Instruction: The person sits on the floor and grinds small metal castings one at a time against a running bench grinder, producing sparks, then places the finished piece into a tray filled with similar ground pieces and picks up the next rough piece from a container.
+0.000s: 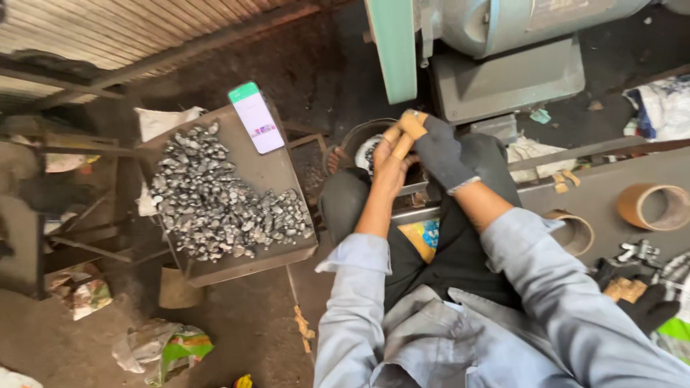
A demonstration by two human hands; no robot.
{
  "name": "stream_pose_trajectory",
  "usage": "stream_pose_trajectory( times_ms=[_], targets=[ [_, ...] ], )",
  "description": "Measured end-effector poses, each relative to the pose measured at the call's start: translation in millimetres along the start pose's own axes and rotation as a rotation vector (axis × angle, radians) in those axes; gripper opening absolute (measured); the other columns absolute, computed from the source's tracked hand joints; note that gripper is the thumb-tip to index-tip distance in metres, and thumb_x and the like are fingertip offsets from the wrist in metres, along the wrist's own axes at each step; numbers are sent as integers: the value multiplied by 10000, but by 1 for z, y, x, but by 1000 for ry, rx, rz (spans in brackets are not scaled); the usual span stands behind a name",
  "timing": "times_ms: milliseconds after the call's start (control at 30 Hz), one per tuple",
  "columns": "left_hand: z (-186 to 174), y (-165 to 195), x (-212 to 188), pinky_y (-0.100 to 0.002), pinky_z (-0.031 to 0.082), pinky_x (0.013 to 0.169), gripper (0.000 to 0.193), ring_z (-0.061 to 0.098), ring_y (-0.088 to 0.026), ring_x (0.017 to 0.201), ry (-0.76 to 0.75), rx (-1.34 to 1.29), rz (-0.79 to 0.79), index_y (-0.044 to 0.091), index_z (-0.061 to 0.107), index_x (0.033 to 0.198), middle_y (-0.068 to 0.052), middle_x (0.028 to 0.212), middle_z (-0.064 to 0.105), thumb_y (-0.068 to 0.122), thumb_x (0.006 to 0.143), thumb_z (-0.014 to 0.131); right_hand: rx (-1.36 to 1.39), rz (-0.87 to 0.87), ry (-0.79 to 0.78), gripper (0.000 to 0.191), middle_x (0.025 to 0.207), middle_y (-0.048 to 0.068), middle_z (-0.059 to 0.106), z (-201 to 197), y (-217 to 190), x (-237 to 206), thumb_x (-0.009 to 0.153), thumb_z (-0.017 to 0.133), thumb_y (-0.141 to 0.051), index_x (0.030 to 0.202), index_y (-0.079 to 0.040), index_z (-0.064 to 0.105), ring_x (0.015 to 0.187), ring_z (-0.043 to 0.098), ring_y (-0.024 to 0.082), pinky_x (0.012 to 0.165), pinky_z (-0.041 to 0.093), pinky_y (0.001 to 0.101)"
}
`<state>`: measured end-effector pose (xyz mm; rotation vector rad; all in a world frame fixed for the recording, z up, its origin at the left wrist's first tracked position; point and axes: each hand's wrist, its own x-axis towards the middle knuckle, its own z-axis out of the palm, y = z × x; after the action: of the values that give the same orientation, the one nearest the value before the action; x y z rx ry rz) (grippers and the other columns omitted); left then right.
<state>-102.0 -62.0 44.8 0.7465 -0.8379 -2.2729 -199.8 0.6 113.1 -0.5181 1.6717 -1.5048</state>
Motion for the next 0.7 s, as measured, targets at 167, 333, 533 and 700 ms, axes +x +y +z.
stream_pose_trajectory(
  times_ms=[167, 333, 533, 700],
  targets=[
    [2, 16, 1, -261, 544, 721, 354, 676, -144, 880, 132, 157, 70, 4, 653, 1292, -82, 1060, 720, 184, 991, 700, 123, 131, -150, 340, 1058, 3, 702, -2, 5, 3, 1006, 593, -301, 1253, -75, 656, 960, 643, 136, 861, 527, 296],
    [11, 36, 42, -237, 533, 910, 339, 658, -97, 1032, 240, 352, 355, -22, 674, 1248, -55, 1158, 713, 226, 1019, 701, 814, 207, -475, 382, 1302, 32, 580, 17, 10, 26, 1034, 609, -217, 1354, -49, 485, 1231, 565, 143, 1091, 484, 311],
    [-1, 47, 43, -317, 394, 739, 374, 495, -185, 873, 342, 64, 230, -100, 675, 1316, -106, 1032, 622, 196, 1094, 732, 266, -18, -596, 513, 1397, 52, 568, 24, 0, 27, 1018, 610, -291, 1428, -9, 485, 1285, 526, 129, 1096, 427, 288],
    [-11, 73, -34, -218, 457, 653, 750, 554, -112, 729, 152, 699, 392, 31, 342, 1657, -57, 828, 613, 160, 1020, 717, -235, 61, -468, 597, 1398, 102, 678, -2, -51, -24, 970, 615, -395, 1453, -44, 587, 1250, 585, 154, 1048, 450, 276]
  ],
)
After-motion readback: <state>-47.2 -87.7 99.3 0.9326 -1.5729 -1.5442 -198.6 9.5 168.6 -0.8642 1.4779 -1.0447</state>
